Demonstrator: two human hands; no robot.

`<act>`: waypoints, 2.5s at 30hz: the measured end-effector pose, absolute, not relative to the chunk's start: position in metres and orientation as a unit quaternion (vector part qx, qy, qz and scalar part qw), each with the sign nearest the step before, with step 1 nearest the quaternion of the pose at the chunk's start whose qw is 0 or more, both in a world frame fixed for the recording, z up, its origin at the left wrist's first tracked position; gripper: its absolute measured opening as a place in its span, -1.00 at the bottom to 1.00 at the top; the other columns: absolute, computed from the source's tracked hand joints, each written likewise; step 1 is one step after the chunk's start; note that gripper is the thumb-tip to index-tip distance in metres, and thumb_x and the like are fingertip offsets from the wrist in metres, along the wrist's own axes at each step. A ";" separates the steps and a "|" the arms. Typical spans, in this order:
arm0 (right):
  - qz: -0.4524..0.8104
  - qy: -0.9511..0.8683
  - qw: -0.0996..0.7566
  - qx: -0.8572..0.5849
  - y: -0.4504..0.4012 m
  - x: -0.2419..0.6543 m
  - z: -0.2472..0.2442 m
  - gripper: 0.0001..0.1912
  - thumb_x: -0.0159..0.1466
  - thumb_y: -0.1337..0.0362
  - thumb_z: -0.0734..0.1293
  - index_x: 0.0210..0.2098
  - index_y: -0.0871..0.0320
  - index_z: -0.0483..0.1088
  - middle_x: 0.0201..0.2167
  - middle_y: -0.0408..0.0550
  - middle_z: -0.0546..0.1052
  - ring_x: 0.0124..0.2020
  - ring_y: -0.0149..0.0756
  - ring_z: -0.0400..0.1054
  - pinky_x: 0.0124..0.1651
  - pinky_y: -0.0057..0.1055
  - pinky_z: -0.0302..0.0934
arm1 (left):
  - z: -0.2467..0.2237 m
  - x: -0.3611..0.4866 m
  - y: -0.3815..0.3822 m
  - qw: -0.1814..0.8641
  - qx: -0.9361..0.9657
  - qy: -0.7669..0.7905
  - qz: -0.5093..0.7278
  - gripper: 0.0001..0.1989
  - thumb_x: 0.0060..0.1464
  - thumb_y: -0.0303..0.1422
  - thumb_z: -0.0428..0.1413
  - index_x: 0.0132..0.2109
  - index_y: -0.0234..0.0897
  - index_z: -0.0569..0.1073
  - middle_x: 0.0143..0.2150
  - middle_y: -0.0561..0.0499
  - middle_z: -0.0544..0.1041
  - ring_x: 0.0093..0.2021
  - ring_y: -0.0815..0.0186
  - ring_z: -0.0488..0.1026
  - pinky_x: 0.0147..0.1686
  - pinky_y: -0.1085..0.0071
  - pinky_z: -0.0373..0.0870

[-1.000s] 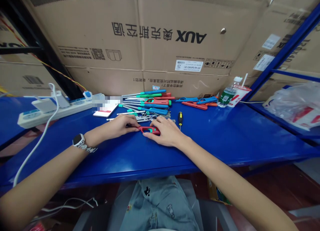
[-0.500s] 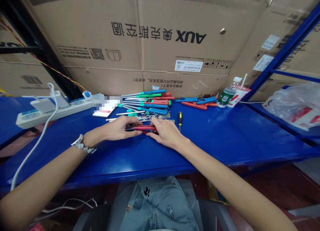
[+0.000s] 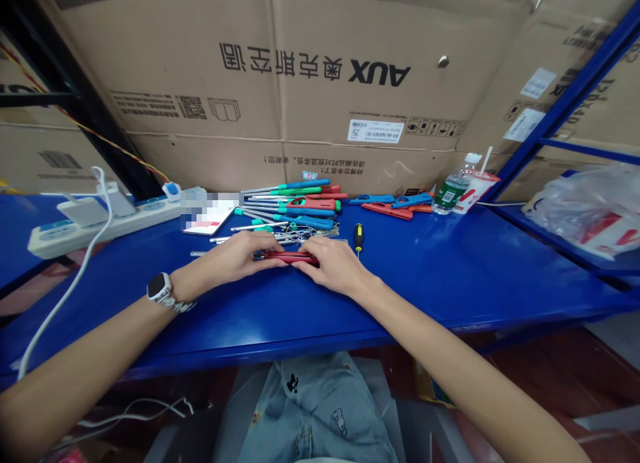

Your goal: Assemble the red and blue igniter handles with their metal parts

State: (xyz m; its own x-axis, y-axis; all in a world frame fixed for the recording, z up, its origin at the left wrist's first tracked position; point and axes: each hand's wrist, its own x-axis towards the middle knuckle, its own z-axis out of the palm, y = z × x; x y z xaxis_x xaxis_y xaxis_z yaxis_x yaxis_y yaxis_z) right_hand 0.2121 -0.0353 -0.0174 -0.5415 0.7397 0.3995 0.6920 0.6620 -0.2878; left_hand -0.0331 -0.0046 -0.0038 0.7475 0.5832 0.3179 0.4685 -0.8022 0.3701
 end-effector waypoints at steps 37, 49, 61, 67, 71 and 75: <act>-0.023 -0.878 0.192 -0.437 -0.029 0.217 -0.019 -0.51 0.45 -0.11 0.24 -0.41 0.14 0.36 -0.46 -0.12 0.44 -0.46 -0.36 0.24 -0.43 -0.38 -0.17 | 0.005 -0.040 -0.003 0.118 0.936 0.265 0.199 -0.68 0.40 -0.14 0.04 -0.13 -0.27 0.54 -0.24 -0.06 0.57 -0.26 0.24 0.49 -0.22 0.35 0.35; -0.032 -0.862 0.255 -0.438 -0.024 0.219 -0.025 -0.36 0.50 -0.14 0.08 -0.49 0.16 0.39 -0.52 -0.09 0.42 -0.47 -0.35 0.26 -0.38 -0.40 -0.09 | 0.006 -0.039 -0.001 0.051 0.920 0.282 0.267 -0.68 0.36 -0.08 0.08 -0.06 -0.23 0.53 -0.15 -0.09 0.58 -0.12 0.16 0.49 -0.09 0.25 0.37; 0.228 -0.691 0.469 -0.500 -0.030 0.197 -0.025 -0.32 0.38 -0.29 0.15 -0.59 0.11 0.28 -0.70 -0.19 0.31 -0.64 -0.38 0.20 -0.51 -0.42 0.05 | -0.004 0.008 -0.017 0.375 0.703 0.395 0.458 -0.46 0.23 0.15 0.08 -0.39 -0.26 0.41 -0.44 0.01 0.49 -0.43 0.31 0.45 -0.42 0.39 0.45; 0.336 -0.618 0.521 -0.483 -0.032 0.176 -0.025 -0.28 0.31 -0.42 0.10 -0.57 0.08 0.24 -0.72 -0.17 0.35 -0.74 -0.34 0.24 -0.63 -0.39 0.11 | -0.011 0.066 -0.007 0.542 0.551 0.340 0.536 -0.49 0.18 0.14 0.13 -0.22 -0.28 0.48 -0.26 -0.10 0.60 -0.24 0.17 0.58 -0.26 0.28 0.55; 0.287 -0.646 0.524 -0.474 -0.030 0.174 -0.030 -0.23 0.35 -0.41 -0.02 -0.52 0.09 0.33 -0.62 -0.04 0.46 -0.54 -0.21 0.40 -0.47 -0.33 0.23 | -0.013 0.085 -0.011 0.530 0.535 0.331 0.569 -0.53 0.26 0.10 0.06 -0.21 -0.26 0.49 -0.28 -0.14 0.63 -0.16 0.13 0.61 -0.16 0.24 0.55; 0.275 -0.698 0.440 -0.494 -0.027 0.184 -0.030 -0.24 0.39 -0.34 0.01 -0.52 0.09 0.44 -0.58 0.01 0.50 -0.47 -0.16 0.45 -0.39 -0.29 0.26 | -0.009 0.072 -0.006 0.481 0.603 0.342 0.536 -0.52 0.29 0.09 0.03 -0.32 -0.24 0.47 -0.38 -0.10 0.60 -0.33 0.17 0.58 -0.27 0.25 0.54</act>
